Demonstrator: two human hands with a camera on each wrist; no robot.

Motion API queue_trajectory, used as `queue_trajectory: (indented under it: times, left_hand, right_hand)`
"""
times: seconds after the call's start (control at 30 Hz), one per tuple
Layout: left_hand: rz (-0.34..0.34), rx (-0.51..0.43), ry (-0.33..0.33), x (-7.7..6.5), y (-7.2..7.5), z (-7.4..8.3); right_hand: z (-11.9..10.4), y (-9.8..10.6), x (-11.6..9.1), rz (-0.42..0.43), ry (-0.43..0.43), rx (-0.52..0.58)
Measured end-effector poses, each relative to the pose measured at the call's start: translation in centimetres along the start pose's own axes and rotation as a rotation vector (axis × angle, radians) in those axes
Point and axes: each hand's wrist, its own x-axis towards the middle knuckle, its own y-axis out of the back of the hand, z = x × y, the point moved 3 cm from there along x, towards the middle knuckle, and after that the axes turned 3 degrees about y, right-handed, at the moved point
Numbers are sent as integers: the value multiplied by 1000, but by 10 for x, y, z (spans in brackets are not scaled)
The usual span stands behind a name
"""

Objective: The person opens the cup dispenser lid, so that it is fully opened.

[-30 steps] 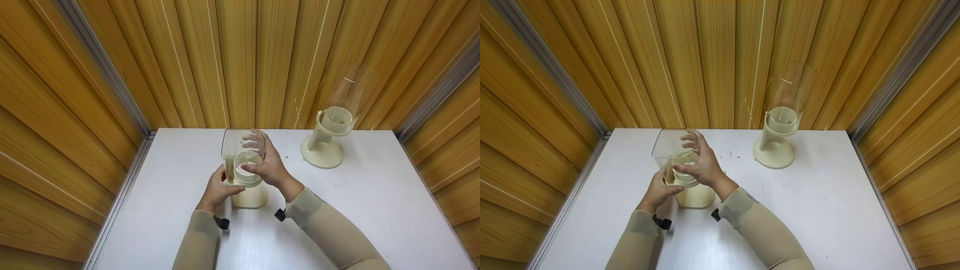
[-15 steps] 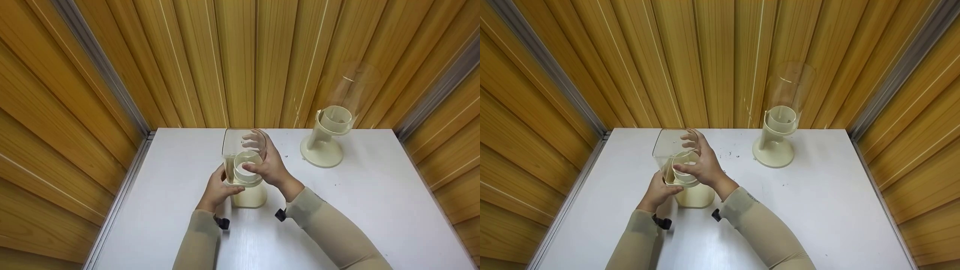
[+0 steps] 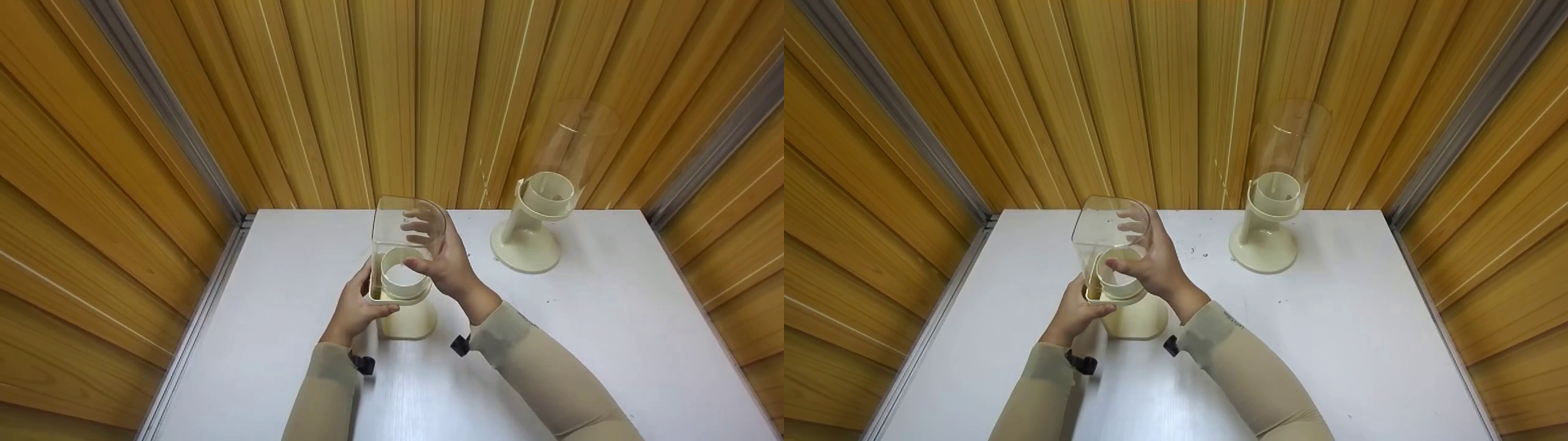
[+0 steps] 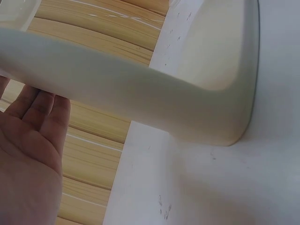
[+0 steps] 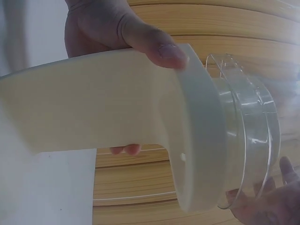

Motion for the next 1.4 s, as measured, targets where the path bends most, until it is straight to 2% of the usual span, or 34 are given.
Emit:
queue_trajectory:
  times: [0.4,0.7,0.83,1.13,1.23,1.4]
  left_hand:
    - [21,10,27,-1,2,3]
    - [14,-1,31,0,2,2]
    - [15,6,31,-1,1,3]
    - [16,2,27,-1,0,5]
    - [20,-5,18,-1,0,4]
    - [29,4,33,-4,-2,4]
  right_hand:
    - [-11,7,8,25,51,15]
    - [-26,19,29,46,91,64]
    - [-29,30,39,69,87,59]
    - [-24,45,59,126,38,143]
    - [-21,47,65,155,23,125]
    - [-13,51,73,201,-15,-6]
